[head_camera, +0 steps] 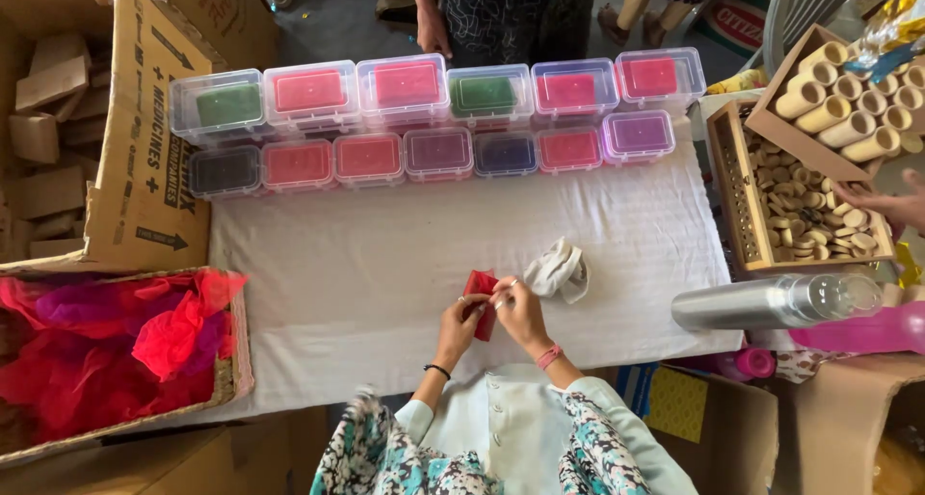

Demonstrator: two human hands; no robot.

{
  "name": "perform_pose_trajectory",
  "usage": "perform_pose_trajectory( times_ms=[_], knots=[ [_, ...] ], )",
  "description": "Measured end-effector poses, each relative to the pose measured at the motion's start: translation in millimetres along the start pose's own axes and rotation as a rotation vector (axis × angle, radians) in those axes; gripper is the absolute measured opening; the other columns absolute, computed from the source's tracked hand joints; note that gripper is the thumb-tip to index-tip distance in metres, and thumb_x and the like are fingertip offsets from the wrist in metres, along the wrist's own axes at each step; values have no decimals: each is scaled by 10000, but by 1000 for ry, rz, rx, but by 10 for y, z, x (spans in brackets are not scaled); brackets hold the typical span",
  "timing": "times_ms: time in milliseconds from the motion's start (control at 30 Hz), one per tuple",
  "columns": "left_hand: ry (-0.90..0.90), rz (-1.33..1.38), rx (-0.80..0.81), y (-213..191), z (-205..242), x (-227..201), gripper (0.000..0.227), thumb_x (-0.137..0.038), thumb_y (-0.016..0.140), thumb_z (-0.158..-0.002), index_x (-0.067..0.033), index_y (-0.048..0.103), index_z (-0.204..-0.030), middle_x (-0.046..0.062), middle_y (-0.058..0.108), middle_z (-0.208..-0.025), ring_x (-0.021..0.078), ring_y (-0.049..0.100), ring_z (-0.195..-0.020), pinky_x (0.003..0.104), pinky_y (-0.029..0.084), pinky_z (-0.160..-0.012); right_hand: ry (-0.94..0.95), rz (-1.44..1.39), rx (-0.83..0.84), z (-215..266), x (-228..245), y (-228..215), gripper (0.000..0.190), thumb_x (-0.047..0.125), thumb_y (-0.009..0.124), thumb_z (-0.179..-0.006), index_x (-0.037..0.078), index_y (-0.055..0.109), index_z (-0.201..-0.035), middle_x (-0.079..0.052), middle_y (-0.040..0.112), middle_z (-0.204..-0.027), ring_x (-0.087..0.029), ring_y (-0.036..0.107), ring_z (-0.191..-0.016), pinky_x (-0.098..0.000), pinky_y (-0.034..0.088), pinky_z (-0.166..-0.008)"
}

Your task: The person wipes a small soap bar with a cloth, wraps it in red net fabric, places the wrapped bar into a clear plastic box, closes the lid, and stacks the box with others on the table.

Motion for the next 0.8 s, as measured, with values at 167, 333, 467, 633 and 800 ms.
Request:
perform_pose_trajectory(
  times_ms=[167, 333, 467, 633, 800],
  knots=[
    [40, -9, 13, -45, -33, 25, 190, -25, 632, -939, -45, 762, -1077, 95, 756, -995, 158, 684, -913, 308, 544, -839, -420, 287, -209, -250, 357, -67, 427, 73, 761, -838, -54, 617, -1219, -239, 701, -1054, -377, 660, -971, -431, 519, -837],
    [1, -2, 42, -47, -95, 144, 188, -35, 630, -939, -63, 754, -1077, 77, 760, -1004, 152, 686, -940, 305, 539, -862, 61, 51, 52, -365, -27, 168, 220, 75, 683, -915, 36, 760, -1118, -122, 778, -997, -256, 764, -924, -351, 594, -847],
    [16, 149, 50, -36, -94, 250, 233, -3, 635, -933, -60, 724, -1140, 73, 729, -1105, 156, 653, -1029, 305, 516, -918, -242, 182, -34, -242, 194, 122, 170, 21, 686, -892, 36, 766, -1041, -129, 760, -1076, -300, 704, -1011, -378, 563, -895],
    [-63, 288, -1, -50, -32, 152, 395, -26, 663, -916, -105, 541, -1282, 84, 685, -1200, 151, 654, -1083, 305, 542, -892, -383, 289, -54, -122, 285, 138, 144, 9, 684, -890, 30, 745, -1018, -115, 746, -1111, -317, 677, -1038, -405, 562, -907],
    [-153, 304, -67, -91, -53, 187, 597, -55, 697, -890, -138, 353, -1370, 208, 692, -1118, 215, 699, -979, 315, 595, -772, -482, 340, 60, -51, 341, 177, 294, -41, 647, -869, 5, 713, -1152, -147, 680, -1306, -330, 615, -1238, -414, 510, -1044]
  ],
)
Point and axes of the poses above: each hand's wrist, its own z-axis away from the middle knuckle, its own y-axis out of the palm, x = y × z, the point moved 7 cm from there along -z, towards the middle knuckle
